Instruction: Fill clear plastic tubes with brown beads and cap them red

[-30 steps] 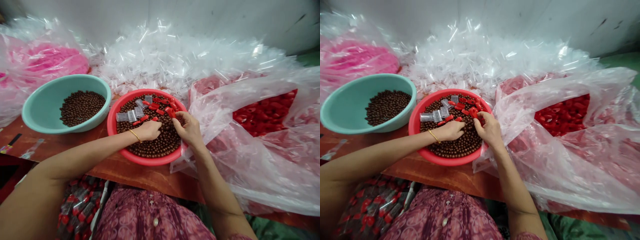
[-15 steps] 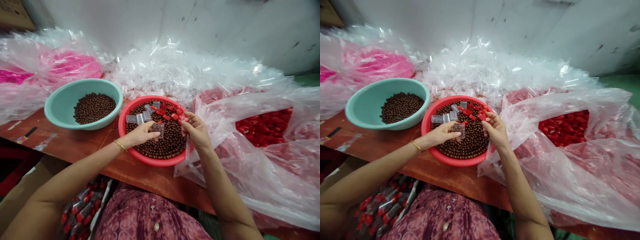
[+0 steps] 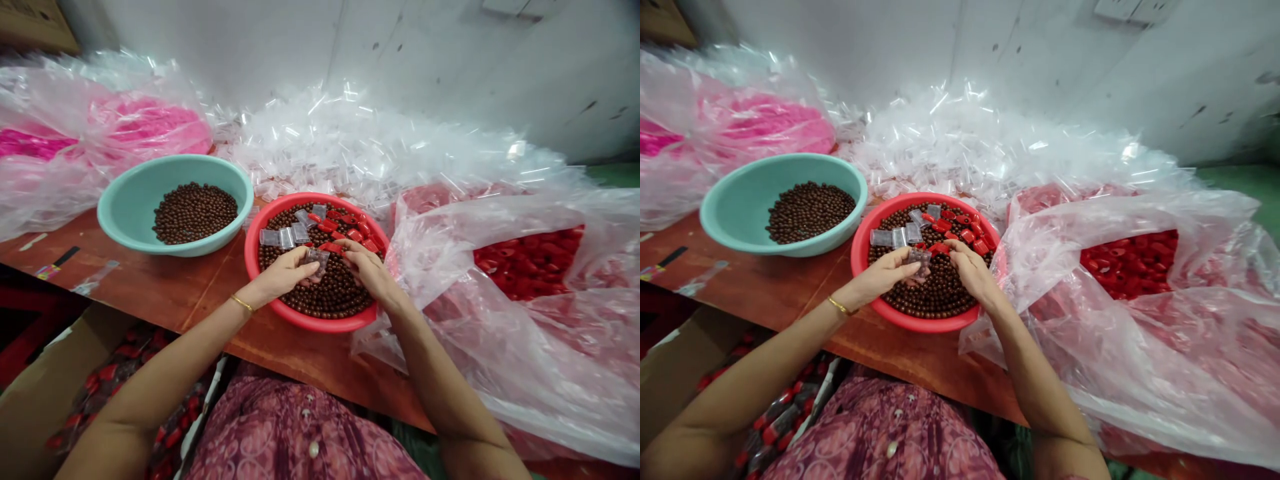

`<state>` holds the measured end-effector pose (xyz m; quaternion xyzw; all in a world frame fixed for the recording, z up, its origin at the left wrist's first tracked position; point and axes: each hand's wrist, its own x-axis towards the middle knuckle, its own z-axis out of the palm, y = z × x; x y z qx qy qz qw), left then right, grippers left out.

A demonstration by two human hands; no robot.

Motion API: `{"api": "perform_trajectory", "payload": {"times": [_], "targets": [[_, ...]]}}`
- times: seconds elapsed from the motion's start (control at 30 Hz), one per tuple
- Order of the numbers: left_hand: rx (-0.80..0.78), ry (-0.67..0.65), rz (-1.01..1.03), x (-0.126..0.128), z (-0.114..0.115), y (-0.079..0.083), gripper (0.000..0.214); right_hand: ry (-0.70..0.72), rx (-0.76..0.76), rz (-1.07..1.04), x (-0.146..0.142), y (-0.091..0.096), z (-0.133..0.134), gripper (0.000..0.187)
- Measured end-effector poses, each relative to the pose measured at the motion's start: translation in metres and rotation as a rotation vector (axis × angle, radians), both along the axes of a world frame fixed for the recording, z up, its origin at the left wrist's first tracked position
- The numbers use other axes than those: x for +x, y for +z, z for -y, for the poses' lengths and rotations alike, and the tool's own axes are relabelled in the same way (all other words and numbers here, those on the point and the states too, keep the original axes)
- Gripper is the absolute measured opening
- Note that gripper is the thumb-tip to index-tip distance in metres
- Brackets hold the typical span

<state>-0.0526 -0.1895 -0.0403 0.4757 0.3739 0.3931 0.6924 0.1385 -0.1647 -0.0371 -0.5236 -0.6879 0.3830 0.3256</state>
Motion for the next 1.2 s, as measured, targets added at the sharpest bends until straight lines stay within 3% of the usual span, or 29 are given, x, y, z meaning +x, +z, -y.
{"api": "perform_trajectory", "payload": {"times": [0.1, 0.3, 0.5, 0.6, 0.8, 0.97, 1.2], "targets": [[0.009, 0.060, 0.046, 0.001, 0.001, 0.000, 0.025, -0.006, -0.206, -0.135, 0.000, 0.004, 0.005, 0.037], [0.021, 0.127, -0.027, 0.003, 0.001, 0.000, 0.019, -0.075, -0.311, -0.361, 0.000, 0.004, 0.007, 0.031], [-0.022, -0.027, 0.051, -0.002, 0.001, 0.005, 0.027, -0.047, -0.311, -0.388, -0.010, 0.010, 0.013, 0.027], [-0.073, -0.028, 0.107, -0.006, 0.001, 0.006, 0.028, -0.013, -0.312, -0.389, -0.015, 0.010, 0.014, 0.029], [-0.075, -0.100, 0.017, -0.005, 0.000, 0.005, 0.024, -0.110, -0.342, -0.552, -0.015, 0.007, 0.008, 0.033], [-0.081, -0.200, 0.061, -0.007, 0.001, 0.007, 0.027, 0.086, -0.344, -0.548, -0.012, 0.012, 0.005, 0.028], [-0.116, -0.196, 0.049, -0.008, 0.001, 0.009, 0.025, 0.323, -0.157, -0.340, -0.014, 0.014, 0.004, 0.030]]}}
